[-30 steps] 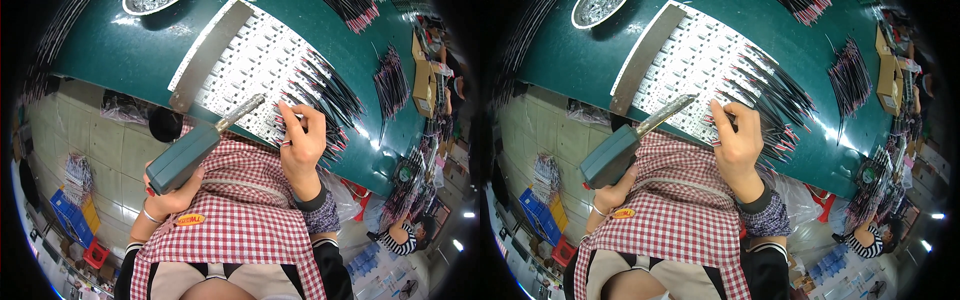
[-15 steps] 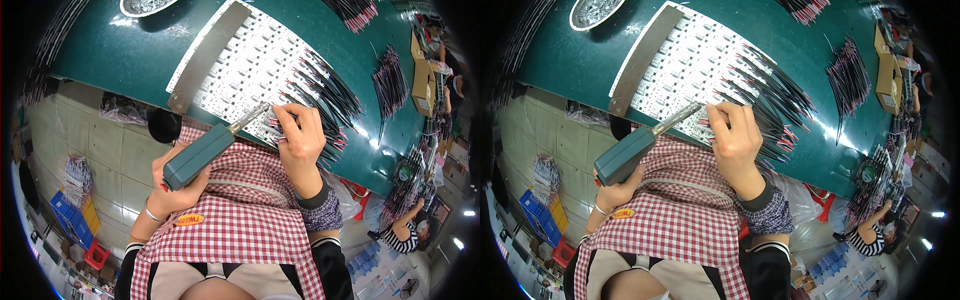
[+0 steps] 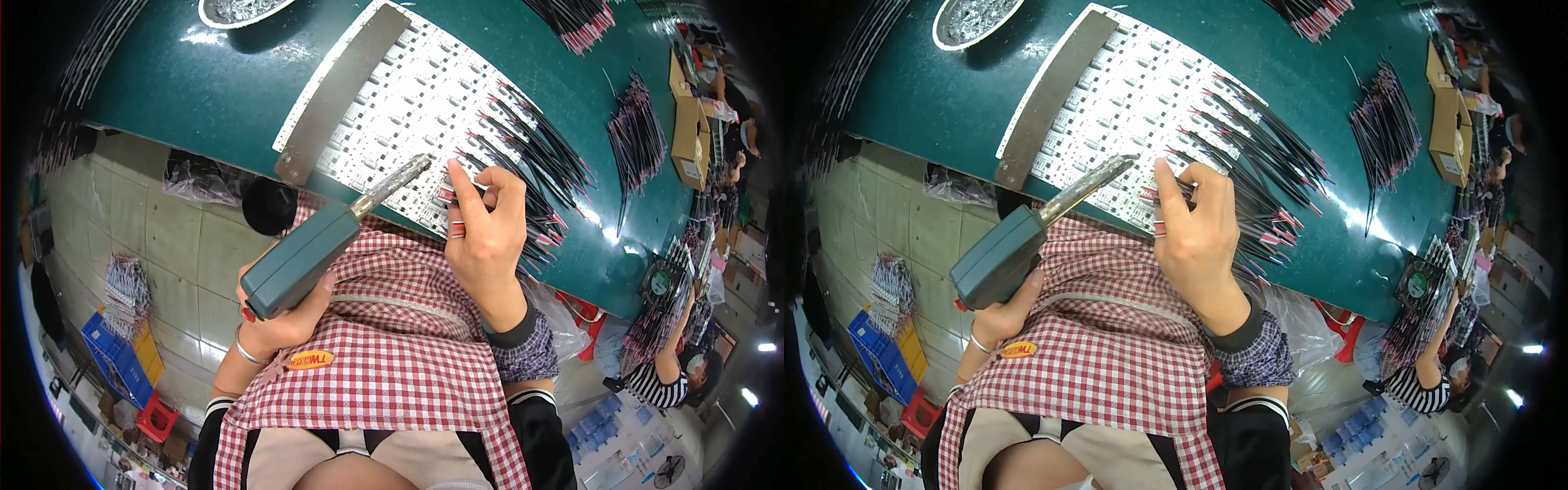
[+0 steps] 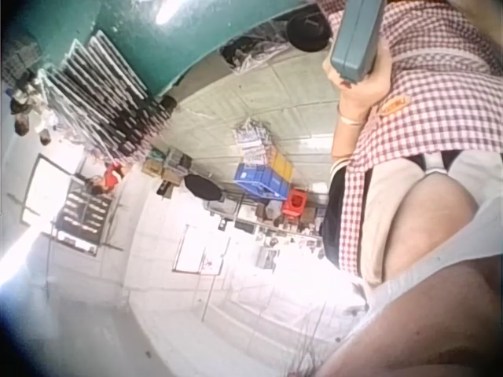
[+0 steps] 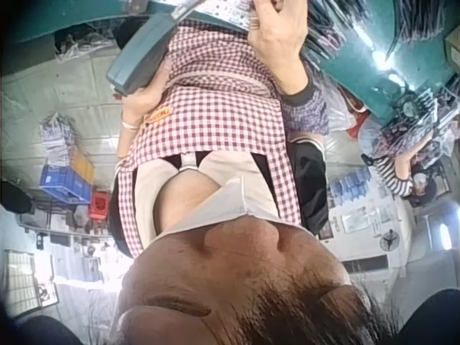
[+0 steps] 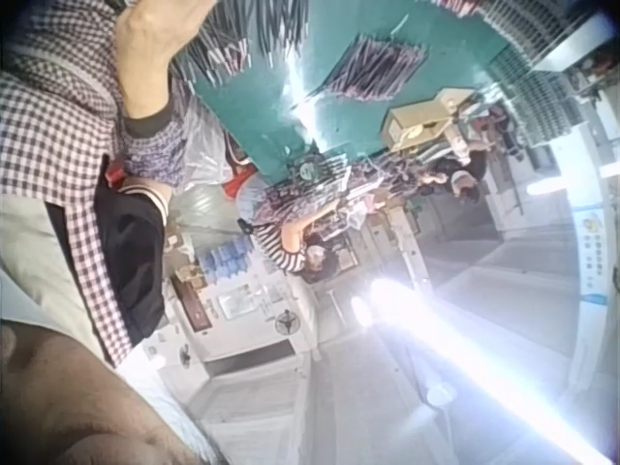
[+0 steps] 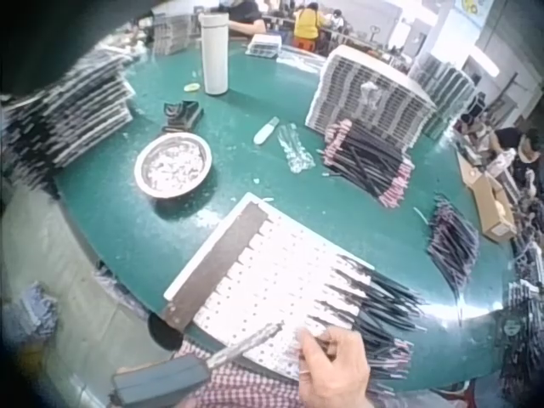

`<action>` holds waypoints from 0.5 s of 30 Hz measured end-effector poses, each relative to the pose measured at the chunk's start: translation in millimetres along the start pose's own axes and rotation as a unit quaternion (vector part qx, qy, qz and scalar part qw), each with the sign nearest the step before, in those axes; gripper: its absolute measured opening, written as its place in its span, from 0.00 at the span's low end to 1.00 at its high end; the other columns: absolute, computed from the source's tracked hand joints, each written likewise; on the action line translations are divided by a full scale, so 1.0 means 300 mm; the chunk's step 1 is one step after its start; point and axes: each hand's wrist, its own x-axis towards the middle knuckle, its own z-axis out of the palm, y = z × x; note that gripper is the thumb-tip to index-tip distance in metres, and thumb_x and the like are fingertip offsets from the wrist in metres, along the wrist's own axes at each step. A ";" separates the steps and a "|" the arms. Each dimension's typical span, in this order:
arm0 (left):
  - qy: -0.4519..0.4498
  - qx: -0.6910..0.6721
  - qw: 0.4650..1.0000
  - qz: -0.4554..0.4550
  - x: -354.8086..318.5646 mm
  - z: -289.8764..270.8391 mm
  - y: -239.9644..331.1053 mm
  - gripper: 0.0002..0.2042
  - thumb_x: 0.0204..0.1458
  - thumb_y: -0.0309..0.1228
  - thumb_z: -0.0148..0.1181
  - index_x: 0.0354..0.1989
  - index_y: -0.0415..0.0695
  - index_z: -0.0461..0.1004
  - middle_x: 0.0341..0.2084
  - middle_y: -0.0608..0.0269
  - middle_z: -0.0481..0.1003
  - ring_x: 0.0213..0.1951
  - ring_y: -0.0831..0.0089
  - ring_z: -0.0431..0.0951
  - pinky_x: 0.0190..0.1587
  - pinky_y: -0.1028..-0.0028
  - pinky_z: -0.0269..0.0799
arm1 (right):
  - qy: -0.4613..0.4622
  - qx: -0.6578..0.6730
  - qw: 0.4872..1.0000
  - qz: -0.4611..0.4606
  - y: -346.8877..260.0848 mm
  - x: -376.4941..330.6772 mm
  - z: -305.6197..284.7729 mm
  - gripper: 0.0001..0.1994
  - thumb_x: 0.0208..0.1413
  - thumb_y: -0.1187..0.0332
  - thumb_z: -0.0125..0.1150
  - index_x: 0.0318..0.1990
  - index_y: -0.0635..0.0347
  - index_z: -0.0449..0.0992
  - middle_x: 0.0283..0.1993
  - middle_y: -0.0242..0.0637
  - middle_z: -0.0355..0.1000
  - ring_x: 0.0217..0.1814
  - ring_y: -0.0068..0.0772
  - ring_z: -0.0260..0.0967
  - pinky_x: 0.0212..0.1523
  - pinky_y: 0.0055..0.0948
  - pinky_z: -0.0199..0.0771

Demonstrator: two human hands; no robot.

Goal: The person places a finished circuit board onto a stack, positions a new circuit board on the workbench, and solders wires onto it using a soldering tool.

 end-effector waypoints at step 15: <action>0.032 -0.011 0.999 -0.030 0.020 0.016 0.027 0.09 0.38 0.20 0.68 0.31 0.35 0.80 0.29 0.53 0.81 0.28 0.61 0.82 0.30 0.70 0.76 | 0.046 0.047 0.997 -0.047 0.016 -0.041 0.028 0.25 0.30 0.83 0.56 0.43 0.66 0.82 0.29 0.36 0.69 0.34 0.39 0.68 0.33 0.36 0.70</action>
